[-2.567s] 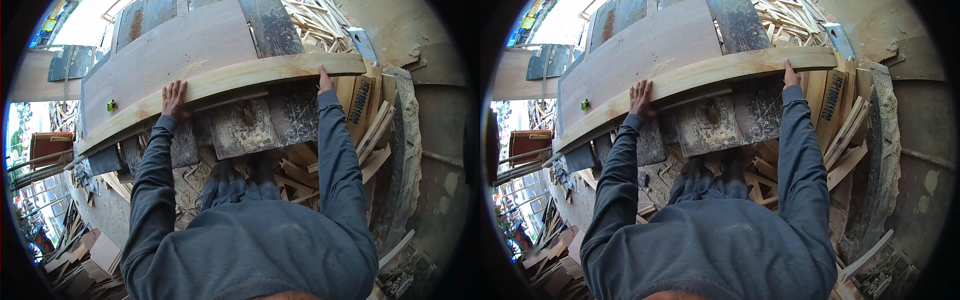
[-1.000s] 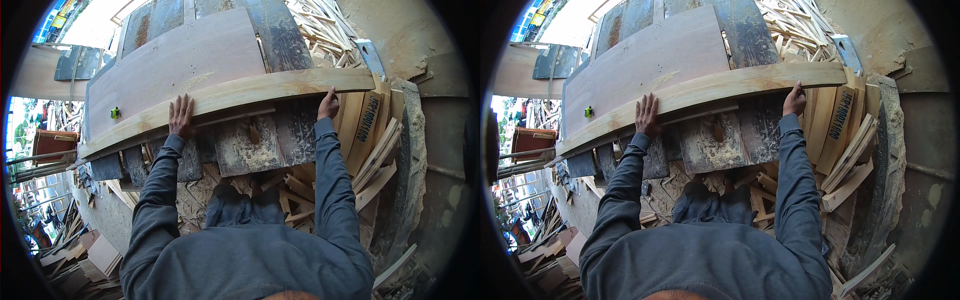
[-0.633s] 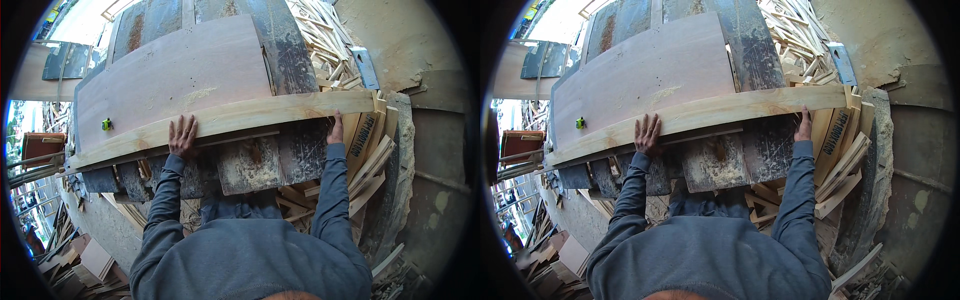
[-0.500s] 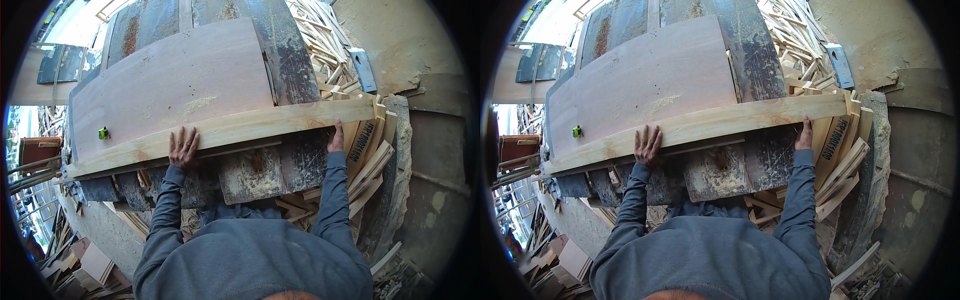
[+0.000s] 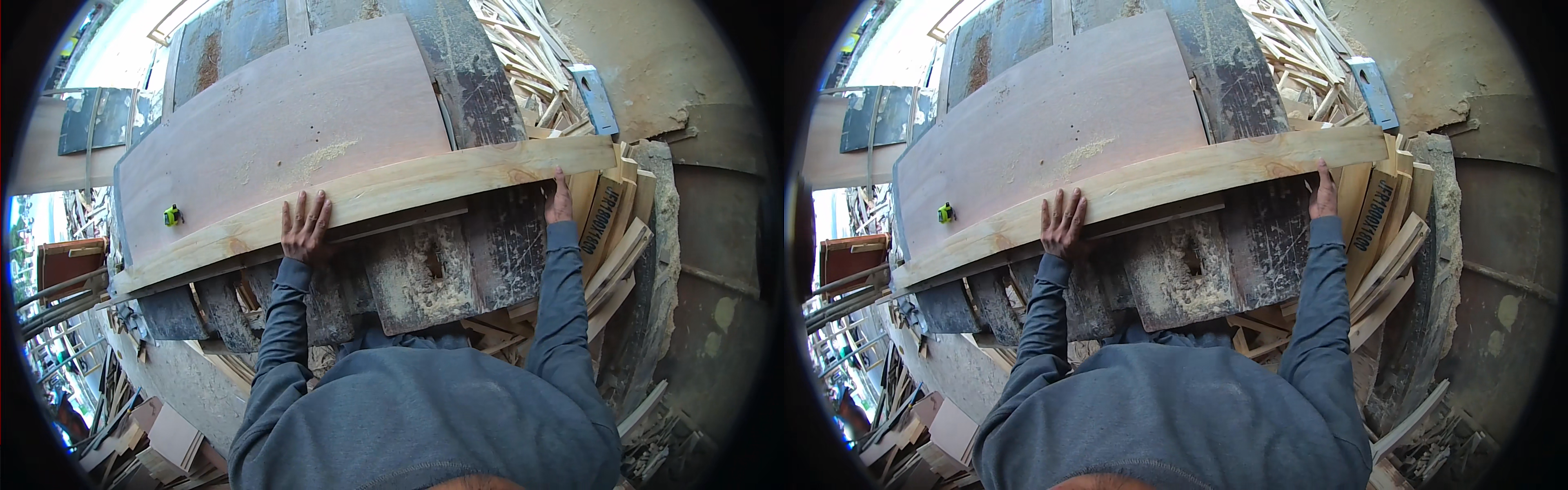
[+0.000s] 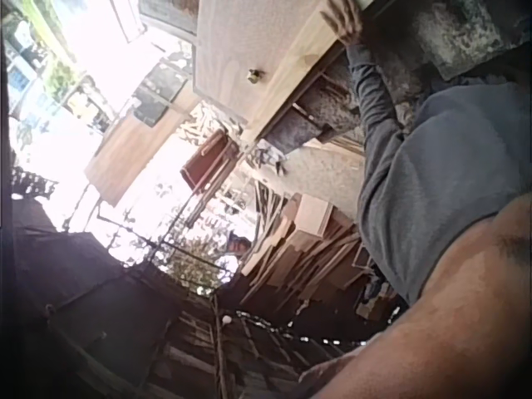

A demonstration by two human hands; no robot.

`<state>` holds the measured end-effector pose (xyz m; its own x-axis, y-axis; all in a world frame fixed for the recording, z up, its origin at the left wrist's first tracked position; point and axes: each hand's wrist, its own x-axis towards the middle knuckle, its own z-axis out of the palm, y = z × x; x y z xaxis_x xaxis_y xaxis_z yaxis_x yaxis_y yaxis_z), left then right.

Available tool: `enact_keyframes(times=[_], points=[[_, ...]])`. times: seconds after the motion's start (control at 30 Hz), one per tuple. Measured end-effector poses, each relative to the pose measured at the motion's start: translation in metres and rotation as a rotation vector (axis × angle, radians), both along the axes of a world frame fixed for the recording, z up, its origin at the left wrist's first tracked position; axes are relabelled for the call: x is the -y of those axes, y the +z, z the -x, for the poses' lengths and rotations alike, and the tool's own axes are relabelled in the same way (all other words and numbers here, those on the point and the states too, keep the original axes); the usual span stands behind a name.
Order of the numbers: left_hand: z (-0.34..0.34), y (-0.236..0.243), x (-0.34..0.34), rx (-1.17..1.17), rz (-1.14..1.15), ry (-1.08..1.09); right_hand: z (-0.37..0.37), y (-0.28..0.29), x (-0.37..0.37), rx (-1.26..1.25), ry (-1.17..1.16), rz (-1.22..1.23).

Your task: Measuring and cutting a piece of lumber using a table saw.

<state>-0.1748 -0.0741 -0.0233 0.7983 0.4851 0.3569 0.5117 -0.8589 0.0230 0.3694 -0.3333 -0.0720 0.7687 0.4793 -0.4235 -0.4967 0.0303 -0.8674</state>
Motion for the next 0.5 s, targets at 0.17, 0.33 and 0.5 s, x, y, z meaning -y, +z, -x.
enact_keyframes(times=[0.17,0.33,0.5], points=[[-0.009,-0.002,-0.019,0.033,-0.006,-0.019,-0.014,-0.007,-0.020,0.018,-0.021,0.032],[-0.013,-0.002,-0.033,0.040,-0.033,-0.021,-0.015,-0.008,-0.041,0.039,-0.024,0.006],[-0.019,-0.006,-0.048,0.042,-0.044,-0.032,-0.023,-0.008,-0.054,0.015,-0.019,0.002]])
